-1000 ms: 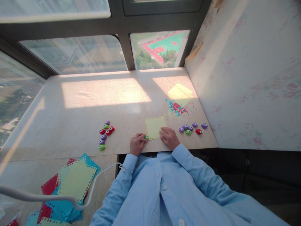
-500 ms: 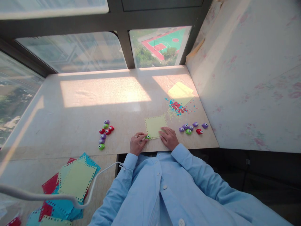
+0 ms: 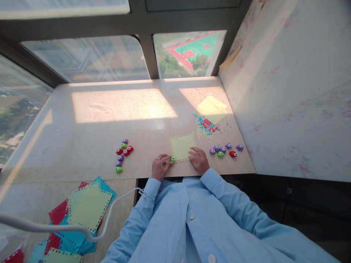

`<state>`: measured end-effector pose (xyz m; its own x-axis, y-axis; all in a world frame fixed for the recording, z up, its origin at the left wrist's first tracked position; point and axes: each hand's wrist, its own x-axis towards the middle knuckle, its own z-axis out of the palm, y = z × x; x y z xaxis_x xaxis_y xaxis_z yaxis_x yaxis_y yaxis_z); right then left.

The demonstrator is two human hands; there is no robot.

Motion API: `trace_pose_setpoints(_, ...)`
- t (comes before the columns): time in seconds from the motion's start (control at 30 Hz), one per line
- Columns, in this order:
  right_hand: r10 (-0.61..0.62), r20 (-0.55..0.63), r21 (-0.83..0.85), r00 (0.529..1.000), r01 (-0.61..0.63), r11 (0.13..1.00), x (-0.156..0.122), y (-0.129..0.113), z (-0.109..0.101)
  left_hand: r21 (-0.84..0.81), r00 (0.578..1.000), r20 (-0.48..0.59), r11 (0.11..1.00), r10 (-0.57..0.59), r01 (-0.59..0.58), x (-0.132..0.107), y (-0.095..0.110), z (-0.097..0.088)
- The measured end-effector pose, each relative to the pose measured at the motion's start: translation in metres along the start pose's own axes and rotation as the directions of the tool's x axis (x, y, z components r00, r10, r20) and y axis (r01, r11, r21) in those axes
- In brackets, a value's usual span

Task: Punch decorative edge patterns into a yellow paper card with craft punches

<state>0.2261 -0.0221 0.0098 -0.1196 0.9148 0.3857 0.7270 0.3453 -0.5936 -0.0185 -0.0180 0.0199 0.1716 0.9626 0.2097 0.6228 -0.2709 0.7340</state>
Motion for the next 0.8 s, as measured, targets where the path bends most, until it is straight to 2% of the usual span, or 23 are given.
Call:
trace_pose_setpoints(0.07, 0.065, -0.080, 0.048, 0.995, -0.061, 0.997, 0.0002, 0.0019, -0.0019, 0.016, 1.000, 0.000, 1.000, -0.005, 0.005, -0.0002, 0.0000, 0.0000)
trace_pose_setpoints(0.17, 0.125, -0.120, 0.086, 0.985, -0.116, 0.990, 0.0001, 0.0040, -0.0026, -0.005, 0.999, 0.004, 0.999, -0.043, 0.043, 0.0000, 0.0010, -0.0002)
trace_pose_setpoints(0.3, 0.119, -0.084, 0.054, 0.989, -0.115, 0.992, -0.0002, 0.0039, 0.0006, -0.076, 0.997, 0.013, 0.994, -0.080, 0.081, 0.0008, 0.0018, -0.0001)
trace_pose_setpoints(0.47, 0.094, -0.025, -0.022, 0.995, -0.095, 0.995, -0.0004, 0.0025, 0.0029, -0.060, 0.997, 0.004, 0.995, -0.075, 0.075, 0.0009, 0.0002, 0.0015)
trace_pose_setpoints(0.8, 0.080, -0.047, 0.018, 0.996, -0.079, 0.997, -0.0004, 0.0025, 0.0020, -0.066, 0.997, 0.005, 0.995, -0.071, 0.071, 0.0013, -0.0009, 0.0025)
